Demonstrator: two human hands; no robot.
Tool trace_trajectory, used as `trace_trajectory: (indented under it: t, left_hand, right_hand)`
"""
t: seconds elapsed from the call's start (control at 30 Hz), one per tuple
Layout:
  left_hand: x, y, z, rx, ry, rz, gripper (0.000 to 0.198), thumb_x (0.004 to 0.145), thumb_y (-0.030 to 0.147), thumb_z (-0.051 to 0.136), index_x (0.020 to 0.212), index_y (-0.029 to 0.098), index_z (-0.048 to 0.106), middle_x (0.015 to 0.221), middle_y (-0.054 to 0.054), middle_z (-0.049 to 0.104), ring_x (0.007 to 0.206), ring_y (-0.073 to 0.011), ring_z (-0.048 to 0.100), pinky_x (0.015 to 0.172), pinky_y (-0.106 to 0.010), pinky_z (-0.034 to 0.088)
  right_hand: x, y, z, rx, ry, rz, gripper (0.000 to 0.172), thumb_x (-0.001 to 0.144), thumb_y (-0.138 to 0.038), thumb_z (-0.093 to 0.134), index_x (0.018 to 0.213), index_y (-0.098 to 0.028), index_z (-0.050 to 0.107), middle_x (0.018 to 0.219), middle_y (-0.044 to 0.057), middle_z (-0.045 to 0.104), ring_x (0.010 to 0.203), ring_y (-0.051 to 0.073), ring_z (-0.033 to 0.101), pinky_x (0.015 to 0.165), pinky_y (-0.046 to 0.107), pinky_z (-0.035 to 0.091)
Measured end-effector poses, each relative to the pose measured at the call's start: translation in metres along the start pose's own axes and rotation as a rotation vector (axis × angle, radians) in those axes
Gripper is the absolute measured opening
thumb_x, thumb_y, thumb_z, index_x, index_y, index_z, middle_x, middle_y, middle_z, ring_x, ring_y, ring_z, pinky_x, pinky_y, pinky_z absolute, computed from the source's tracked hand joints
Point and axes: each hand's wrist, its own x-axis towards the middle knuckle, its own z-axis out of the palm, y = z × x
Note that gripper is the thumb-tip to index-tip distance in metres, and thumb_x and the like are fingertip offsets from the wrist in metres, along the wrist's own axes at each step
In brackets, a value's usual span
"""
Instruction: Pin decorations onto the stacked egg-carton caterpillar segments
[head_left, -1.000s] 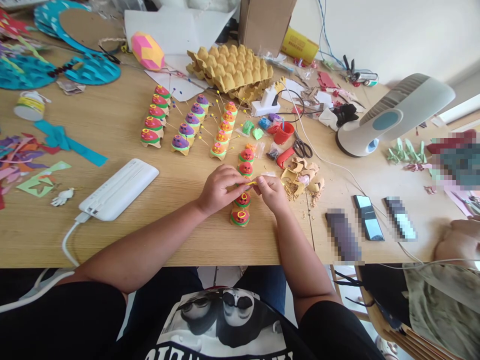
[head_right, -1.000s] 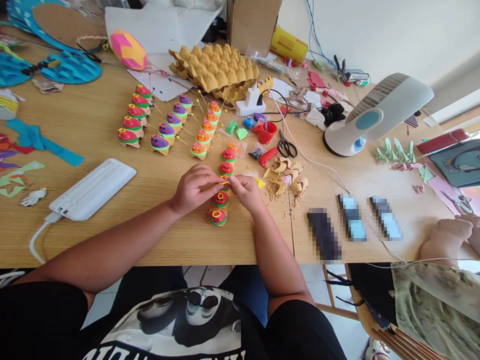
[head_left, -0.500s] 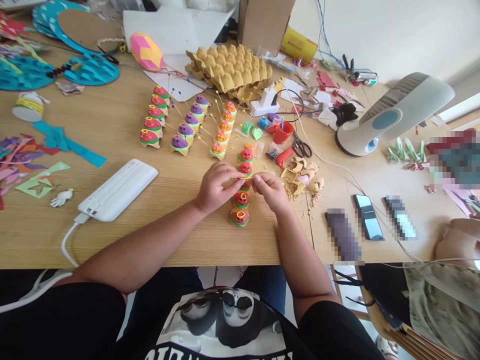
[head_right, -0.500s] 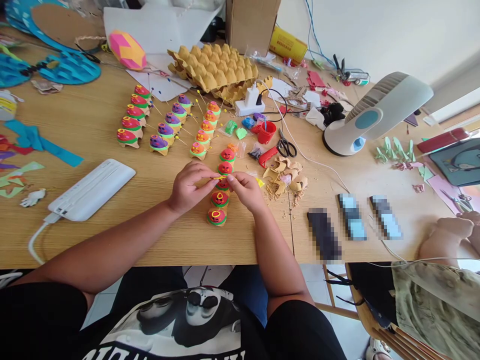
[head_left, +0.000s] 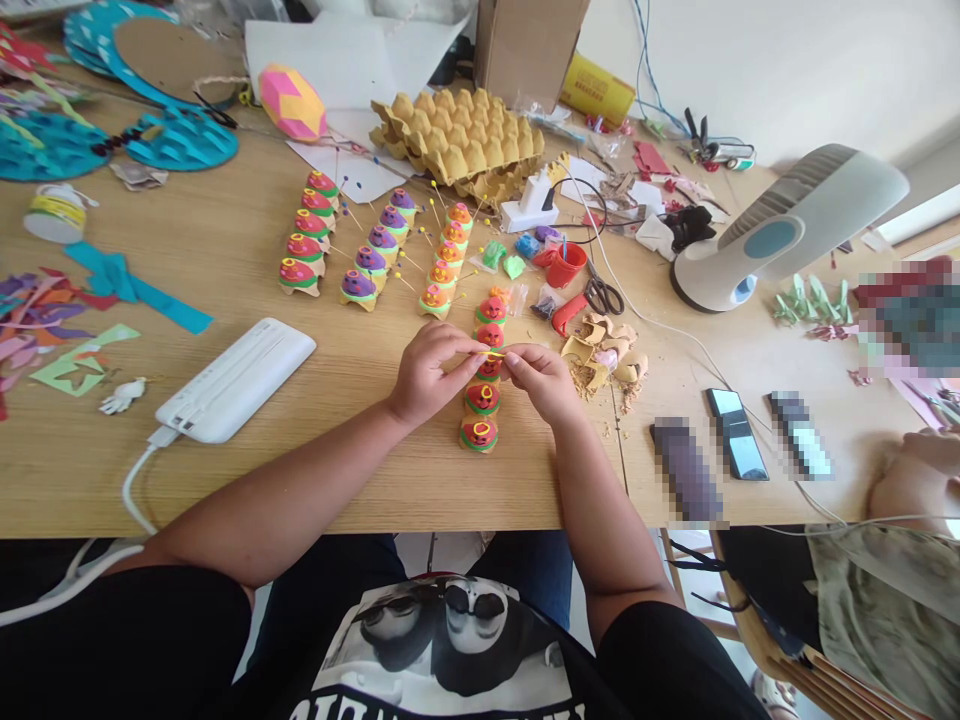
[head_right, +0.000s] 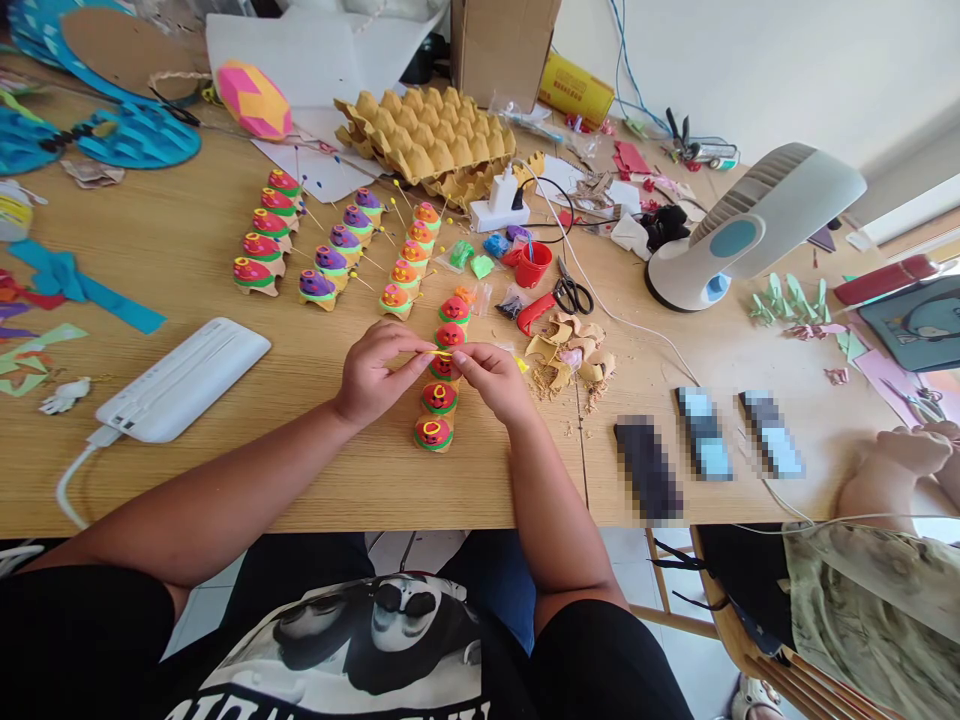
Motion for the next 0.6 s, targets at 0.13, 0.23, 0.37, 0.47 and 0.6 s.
trace_trajectory:
  t: [0.13, 0.23, 0.37, 0.47, 0.6]
  left_hand:
    - [0.0007, 0.0018, -0.0003, -0.03, 0.012, 0.019, 0.016, 0.098, 0.034, 0.063, 0.091, 0.022, 0.072, 0.087, -0.003, 0.074, 0.087, -0.0187, 0.066, 0.085, -0.037, 0.052]
    - [0.001, 0.0027, -0.0006, -0.048, 0.015, 0.031, 0.018, 0.099, 0.033, 0.062, 0.086, 0.021, 0.069, 0.085, -0.003, 0.074, 0.085, -0.0184, 0.065, 0.084, -0.037, 0.051]
    - [0.0006, 0.002, -0.0007, -0.043, -0.017, 0.013, 0.025, 0.101, 0.034, 0.057, 0.081, 0.021, 0.065, 0.083, -0.004, 0.072, 0.083, -0.0181, 0.064, 0.083, -0.037, 0.051]
    - [0.0002, 0.0011, -0.0001, -0.038, -0.026, 0.016, 0.025, 0.101, 0.034, 0.057, 0.081, 0.021, 0.065, 0.083, -0.004, 0.073, 0.083, -0.0183, 0.064, 0.083, -0.037, 0.051]
    - [-0.0002, 0.0006, 0.001, -0.012, -0.007, 0.012, 0.018, 0.098, 0.034, 0.062, 0.09, 0.021, 0.07, 0.089, -0.004, 0.075, 0.088, -0.0188, 0.067, 0.086, -0.038, 0.052]
  right_hand:
    - [-0.0009, -0.0011, -0.0003, -0.066, 0.013, -0.012, 0.057, 0.084, -0.072, 0.065, 0.069, -0.017, 0.069, 0.06, -0.001, 0.058, 0.053, 0.008, 0.039, 0.052, 0.025, 0.031]
    - [-0.0023, -0.0029, -0.0007, -0.109, 0.013, -0.021, 0.061, 0.087, -0.074, 0.061, 0.067, -0.017, 0.071, 0.057, -0.001, 0.055, 0.053, 0.009, 0.041, 0.054, 0.025, 0.034]
    - [-0.004, -0.0046, -0.001, -0.172, 0.002, -0.016, 0.071, 0.087, -0.08, 0.051, 0.06, -0.017, 0.069, 0.051, -0.002, 0.05, 0.05, 0.009, 0.041, 0.053, 0.026, 0.034]
    - [-0.0036, -0.0045, -0.0007, -0.189, 0.014, -0.016, 0.074, 0.087, -0.083, 0.048, 0.058, -0.017, 0.066, 0.05, -0.003, 0.045, 0.049, 0.009, 0.038, 0.052, 0.027, 0.032]
    - [-0.0008, -0.0028, 0.0003, -0.108, 0.022, -0.05, 0.06, 0.085, -0.077, 0.06, 0.07, -0.019, 0.064, 0.058, -0.004, 0.045, 0.054, 0.009, 0.037, 0.053, 0.026, 0.03]
